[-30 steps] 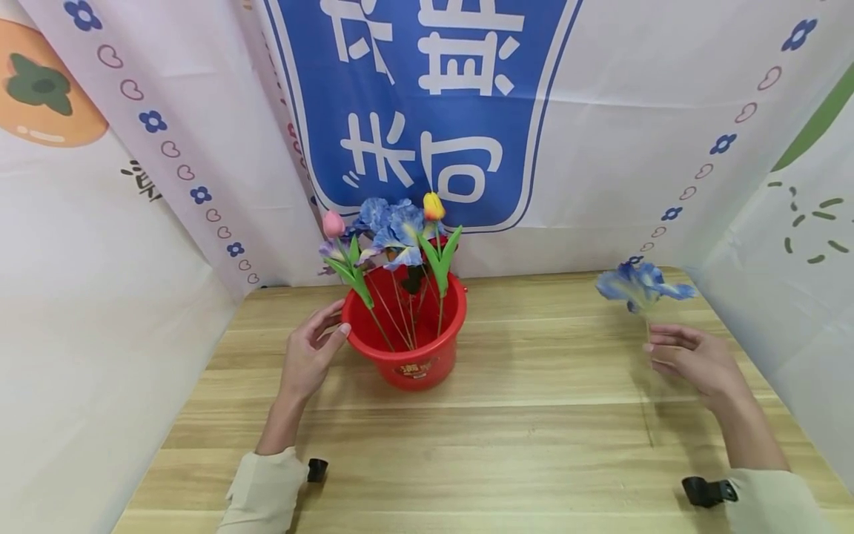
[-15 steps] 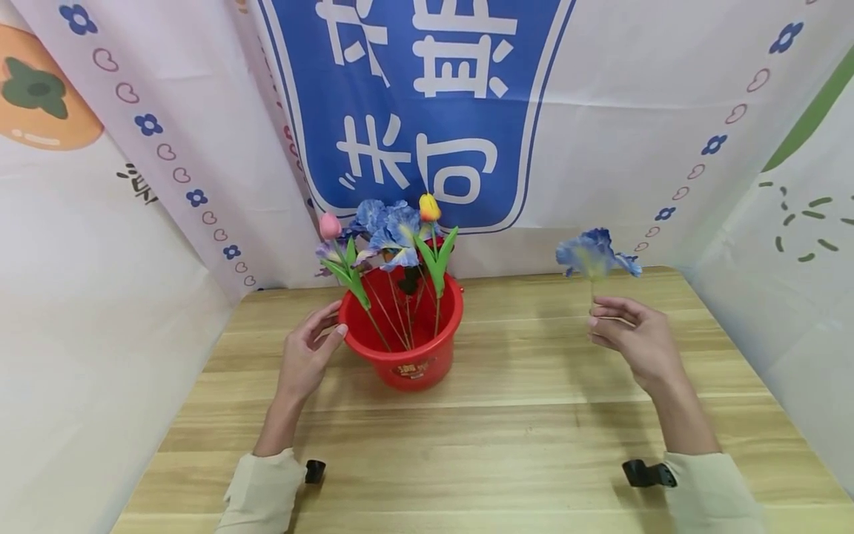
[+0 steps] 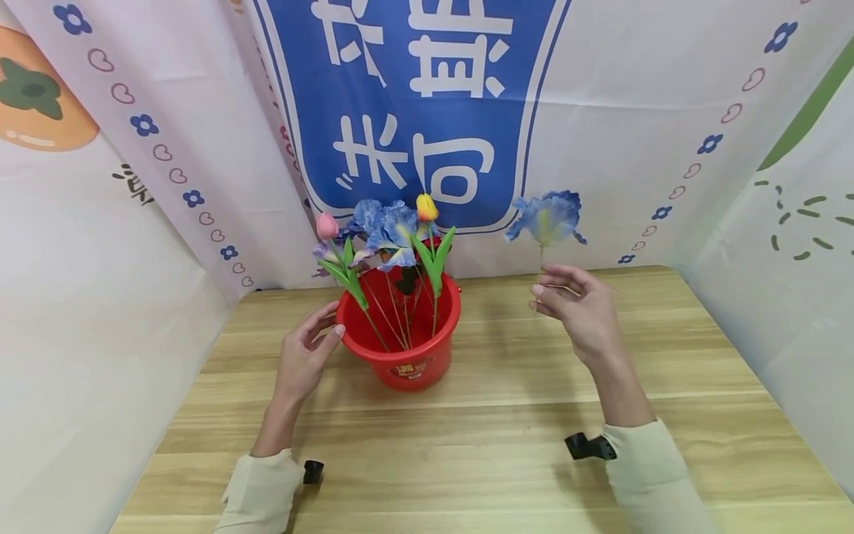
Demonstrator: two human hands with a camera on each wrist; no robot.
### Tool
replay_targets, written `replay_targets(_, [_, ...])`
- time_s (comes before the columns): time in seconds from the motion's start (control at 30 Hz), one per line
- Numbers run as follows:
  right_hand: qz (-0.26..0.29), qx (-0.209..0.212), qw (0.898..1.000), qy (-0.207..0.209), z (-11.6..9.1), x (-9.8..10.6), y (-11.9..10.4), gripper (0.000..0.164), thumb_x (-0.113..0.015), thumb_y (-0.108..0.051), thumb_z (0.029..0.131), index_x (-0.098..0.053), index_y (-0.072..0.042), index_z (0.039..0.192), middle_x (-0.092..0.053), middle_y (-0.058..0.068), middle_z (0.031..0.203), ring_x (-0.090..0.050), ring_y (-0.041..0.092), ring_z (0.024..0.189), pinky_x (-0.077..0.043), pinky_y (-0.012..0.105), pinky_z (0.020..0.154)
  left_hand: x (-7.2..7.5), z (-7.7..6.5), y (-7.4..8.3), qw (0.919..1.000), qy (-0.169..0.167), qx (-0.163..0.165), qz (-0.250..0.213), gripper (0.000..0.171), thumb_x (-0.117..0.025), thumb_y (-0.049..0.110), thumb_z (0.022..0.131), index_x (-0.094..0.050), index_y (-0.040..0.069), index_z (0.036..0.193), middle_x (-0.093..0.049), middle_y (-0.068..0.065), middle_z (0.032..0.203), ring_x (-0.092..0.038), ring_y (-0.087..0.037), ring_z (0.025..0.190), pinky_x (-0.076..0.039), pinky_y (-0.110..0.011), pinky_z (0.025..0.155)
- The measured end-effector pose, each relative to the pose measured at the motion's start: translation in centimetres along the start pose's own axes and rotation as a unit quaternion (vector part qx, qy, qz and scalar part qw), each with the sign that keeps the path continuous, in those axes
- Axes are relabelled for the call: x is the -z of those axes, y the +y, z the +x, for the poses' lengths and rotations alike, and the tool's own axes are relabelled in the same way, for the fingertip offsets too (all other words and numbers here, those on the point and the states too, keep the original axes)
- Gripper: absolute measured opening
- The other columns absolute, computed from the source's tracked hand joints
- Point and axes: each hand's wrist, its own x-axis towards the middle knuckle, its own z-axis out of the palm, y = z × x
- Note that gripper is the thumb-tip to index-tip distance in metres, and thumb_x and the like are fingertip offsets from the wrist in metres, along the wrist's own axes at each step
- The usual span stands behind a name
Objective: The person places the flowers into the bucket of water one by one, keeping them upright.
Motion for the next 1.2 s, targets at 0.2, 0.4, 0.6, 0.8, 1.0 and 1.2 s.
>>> replay_targets(0.2, [0.006,0.022,1.0,-0.005,0.7,-3.2,-0.9,0.032,-0.075,0.012,0.093,-0.073,-0.008,0.119,-0.072,0.004,0.102,-0.078,0.012,0.09,-0.068,0.031,0.083,-0.1,0.0,0.0,1.0,0.003,0.003,0.002,0.044,-0.074,-0.001,0.097,-0.066,-0.005,0.141,-0.067,-0.024,0.141,-0.069,-0.023,0.12,-0.063,-0.023,0.097])
replay_targets(0.4, [-0.029,0.022,0.999,-0.003,1.2,-6.0,-2.0,0.035,-0.077,0.008,0.093,-0.071,-0.008,0.123,-0.073,0.002,0.101,-0.078,0.011,0.087,-0.068,0.032,0.082,-0.1,0.1,0.0,1.0,0.003,0.005,-0.003,0.045,-0.073,-0.002,0.097,-0.066,-0.005,0.141,-0.066,-0.024,0.141,-0.068,-0.015,0.119,-0.064,-0.025,0.097])
replay_targets(0.6, [-0.078,0.027,0.997,-0.006,1.7,-8.6,-2.3,0.038,-0.077,0.005,0.094,-0.07,-0.008,0.129,-0.072,0.0,0.102,-0.077,0.011,0.087,-0.069,0.034,0.083,0.0,0.1,0.0,1.0,0.001,0.007,-0.006,0.044,-0.073,-0.002,0.097,-0.066,-0.005,0.141,-0.065,-0.023,0.141,-0.068,-0.02,0.12,-0.063,-0.025,0.097])
replay_targets(0.8, [-0.094,0.047,0.994,-0.019,2.2,-11.6,-2.4,0.041,-0.077,0.004,0.095,-0.068,-0.001,0.134,-0.073,0.001,0.104,-0.076,0.011,0.091,-0.069,0.032,0.082,0.0,0.1,0.0,1.0,0.002,0.007,-0.005,0.044,-0.073,-0.002,0.097,-0.065,-0.006,0.141,-0.065,-0.024,0.141,-0.068,-0.018,0.119,-0.063,-0.024,0.097])
replay_targets(1.0, [-0.074,0.071,0.994,-0.046,2.5,-14.6,-2.5,0.039,-0.075,0.004,0.096,-0.066,0.004,0.134,-0.072,0.005,0.106,-0.076,0.017,0.089,-0.069,0.031,0.081,0.0,0.1,0.0,0.9999,0.001,0.009,-0.008,0.044,-0.073,-0.002,0.097,-0.065,-0.007,0.141,-0.065,-0.024,0.141,-0.068,-0.01,0.117,-0.064,-0.024,0.097])
replay_targets(1.2, [-0.088,0.104,0.988,-0.066,2.7,-17.7,-1.9,0.037,-0.075,0.005,0.096,-0.067,0.008,0.132,-0.072,0.018,0.109,-0.075,0.03,0.096,-0.069,0.032,0.08,-0.1,0.1,-0.2,0.9999,0.002,0.013,-0.007,0.045,-0.073,-0.003,0.097,-0.065,-0.006,0.141,-0.065,-0.024,0.141,-0.068,-0.016,0.119,-0.064,-0.024,0.096])
